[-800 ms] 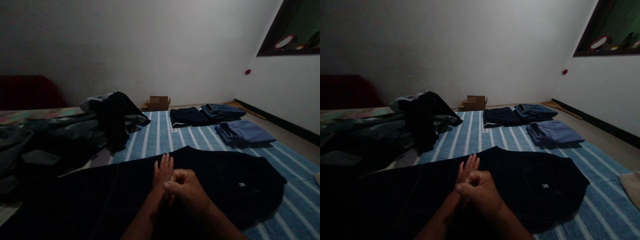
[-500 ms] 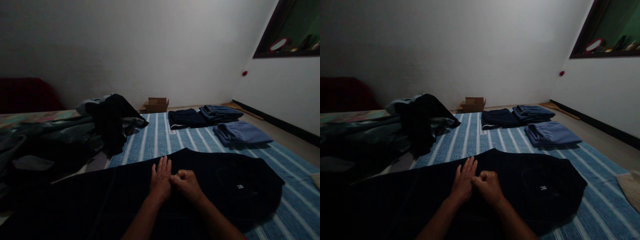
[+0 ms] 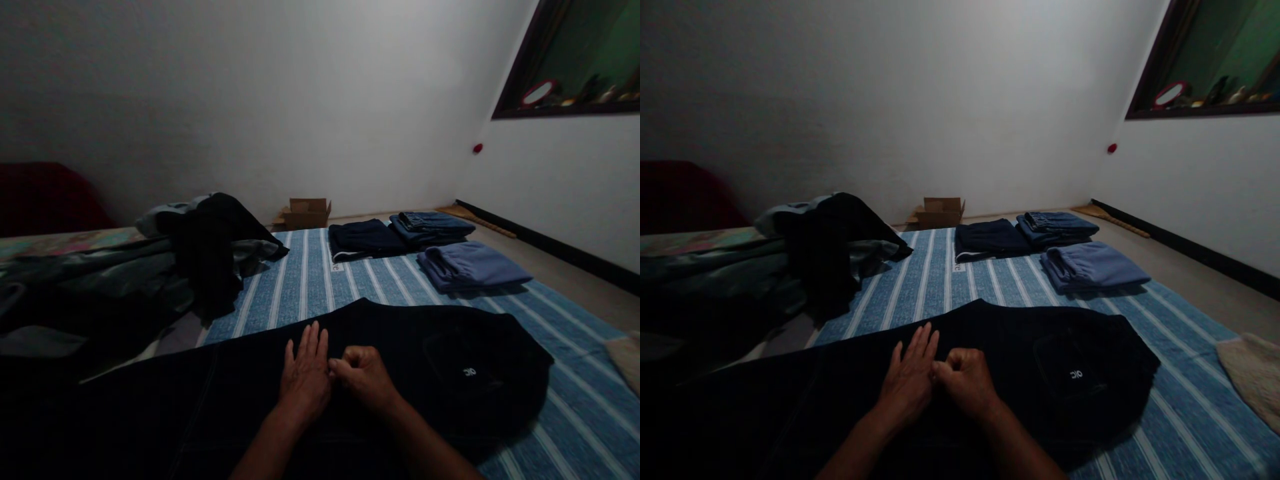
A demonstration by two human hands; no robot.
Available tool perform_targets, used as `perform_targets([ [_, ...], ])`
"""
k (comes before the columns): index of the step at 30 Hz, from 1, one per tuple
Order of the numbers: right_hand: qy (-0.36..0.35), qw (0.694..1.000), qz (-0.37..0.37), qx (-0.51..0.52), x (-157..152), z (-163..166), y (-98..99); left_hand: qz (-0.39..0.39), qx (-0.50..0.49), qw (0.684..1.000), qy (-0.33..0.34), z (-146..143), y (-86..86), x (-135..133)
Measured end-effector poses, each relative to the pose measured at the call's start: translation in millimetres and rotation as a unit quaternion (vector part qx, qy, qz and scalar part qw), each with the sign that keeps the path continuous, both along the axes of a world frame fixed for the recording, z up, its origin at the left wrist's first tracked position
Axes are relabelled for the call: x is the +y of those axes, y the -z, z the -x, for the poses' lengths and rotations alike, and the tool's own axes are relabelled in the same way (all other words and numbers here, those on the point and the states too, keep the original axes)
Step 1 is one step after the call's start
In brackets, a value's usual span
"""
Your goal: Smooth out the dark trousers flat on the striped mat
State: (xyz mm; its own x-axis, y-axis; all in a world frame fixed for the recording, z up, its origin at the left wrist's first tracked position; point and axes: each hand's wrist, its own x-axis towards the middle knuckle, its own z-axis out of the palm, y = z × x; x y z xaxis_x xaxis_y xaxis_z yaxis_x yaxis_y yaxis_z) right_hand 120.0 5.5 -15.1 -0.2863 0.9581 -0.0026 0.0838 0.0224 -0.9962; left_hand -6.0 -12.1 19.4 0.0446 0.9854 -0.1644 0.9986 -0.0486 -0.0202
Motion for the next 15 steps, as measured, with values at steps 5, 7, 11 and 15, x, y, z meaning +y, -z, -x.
perform_targets([
  [5,-0.009,1.000,-0.006,-0.019,-1,-1,-2.9,-0.013,0.015,1.000,-0.019,13,-0.5,-9],
  [7,-0.013,0.999,-0.012,-0.026,0,-2,-3.6,-0.011,0.016,1.000,-0.020,19,1.4,-11],
  [11,-0.020,0.999,-0.021,-0.039,1,-3,-3.3,-0.026,0.015,0.999,-0.017,25,6.8,-13],
  [15,-0.030,0.998,-0.027,-0.047,0,-3,-3.6,-0.059,0.024,0.998,-0.019,32,11.9,-17],
])
